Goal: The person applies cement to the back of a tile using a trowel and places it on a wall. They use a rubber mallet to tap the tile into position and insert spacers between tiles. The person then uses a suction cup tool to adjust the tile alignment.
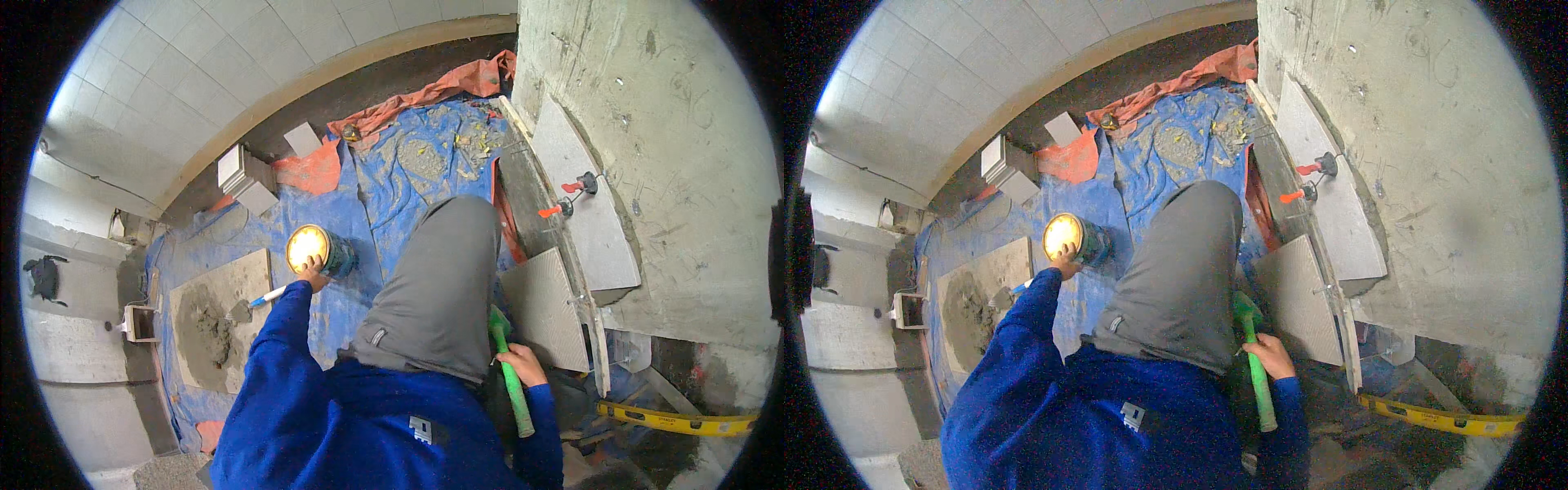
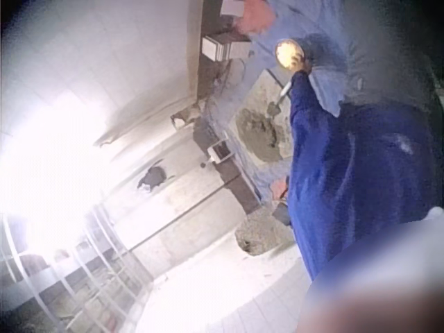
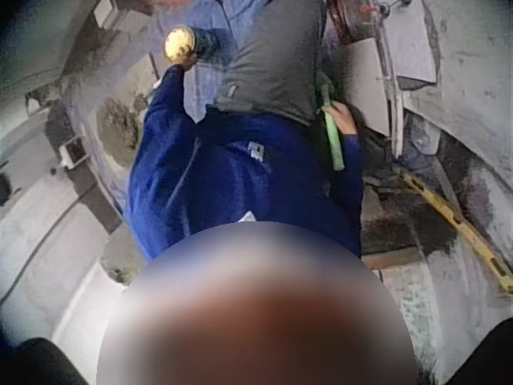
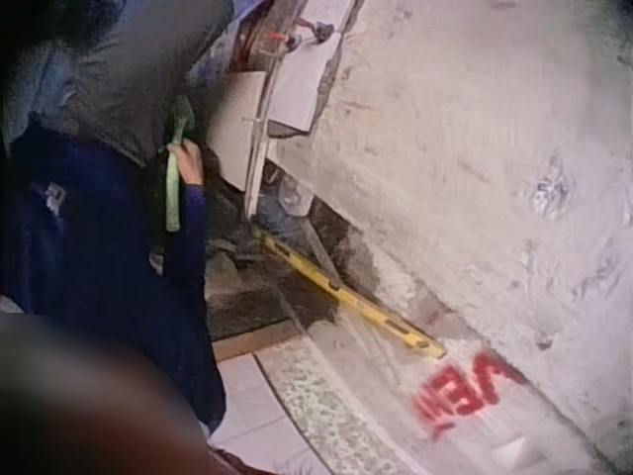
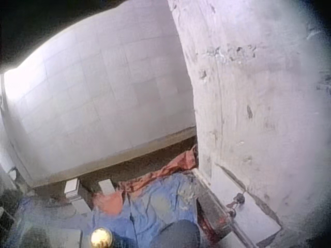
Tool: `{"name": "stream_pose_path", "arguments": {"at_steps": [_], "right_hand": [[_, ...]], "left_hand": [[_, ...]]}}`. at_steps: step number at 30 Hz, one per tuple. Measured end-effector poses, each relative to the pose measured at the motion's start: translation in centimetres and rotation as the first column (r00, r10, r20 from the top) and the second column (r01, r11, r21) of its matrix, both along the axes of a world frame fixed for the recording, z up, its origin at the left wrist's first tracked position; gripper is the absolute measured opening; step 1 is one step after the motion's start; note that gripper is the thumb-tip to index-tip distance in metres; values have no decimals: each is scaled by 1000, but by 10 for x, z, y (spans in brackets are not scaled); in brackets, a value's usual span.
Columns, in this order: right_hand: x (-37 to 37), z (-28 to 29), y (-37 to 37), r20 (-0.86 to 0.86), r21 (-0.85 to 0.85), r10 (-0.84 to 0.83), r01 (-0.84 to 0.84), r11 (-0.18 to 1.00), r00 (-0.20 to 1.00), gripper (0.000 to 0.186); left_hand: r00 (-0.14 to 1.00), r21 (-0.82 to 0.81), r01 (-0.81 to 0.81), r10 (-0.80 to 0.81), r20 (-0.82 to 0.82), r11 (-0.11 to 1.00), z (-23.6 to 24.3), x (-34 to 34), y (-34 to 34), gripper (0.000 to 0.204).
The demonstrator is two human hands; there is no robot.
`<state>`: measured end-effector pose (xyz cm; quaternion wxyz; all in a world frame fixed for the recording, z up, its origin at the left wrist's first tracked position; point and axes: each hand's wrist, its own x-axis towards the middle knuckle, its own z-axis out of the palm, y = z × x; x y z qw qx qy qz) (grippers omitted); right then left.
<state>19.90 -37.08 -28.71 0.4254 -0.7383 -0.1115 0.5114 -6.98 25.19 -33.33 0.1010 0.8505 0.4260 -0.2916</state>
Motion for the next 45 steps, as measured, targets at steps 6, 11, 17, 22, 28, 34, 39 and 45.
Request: {"name": "stream_pose_path", "arguments": {"at_steps": [6,11,17,22,28,34,39,45], "right_hand": [[-7,-22,-20,-149,63,-43,53,997,988,49],[-1,-29,-9,-112,130,-60,74,989,992,47],[5,-18,40,-262,7,-235,245,970,936,48],[19,36,89,-185,-166,-101,70,984,977,52],[36,122,140,-136,-130,-63,45,990,989,60],[-2,87,198,196,-29,-194,203,979,961,66],[-92,2,267,439,62,-587,629,775,680,62],[-169,-14,332,368,-658,-616,663,356,696,43]], "left_hand": [[992,93,112,-117,53,989,-44,-25,23,48],[906,-76,419,-422,-35,905,-56,-18,57,71],[953,-3,293,-292,-82,956,35,25,89,46],[957,-134,199,-222,-186,971,27,64,150,86],[830,-328,376,-472,-297,867,-28,122,194,89],[875,-274,419,-465,-133,866,-9,247,215,84],[762,-323,618,-648,17,717,-33,379,175,80],[536,-388,809,-825,179,441,-35,472,119,76]]}}
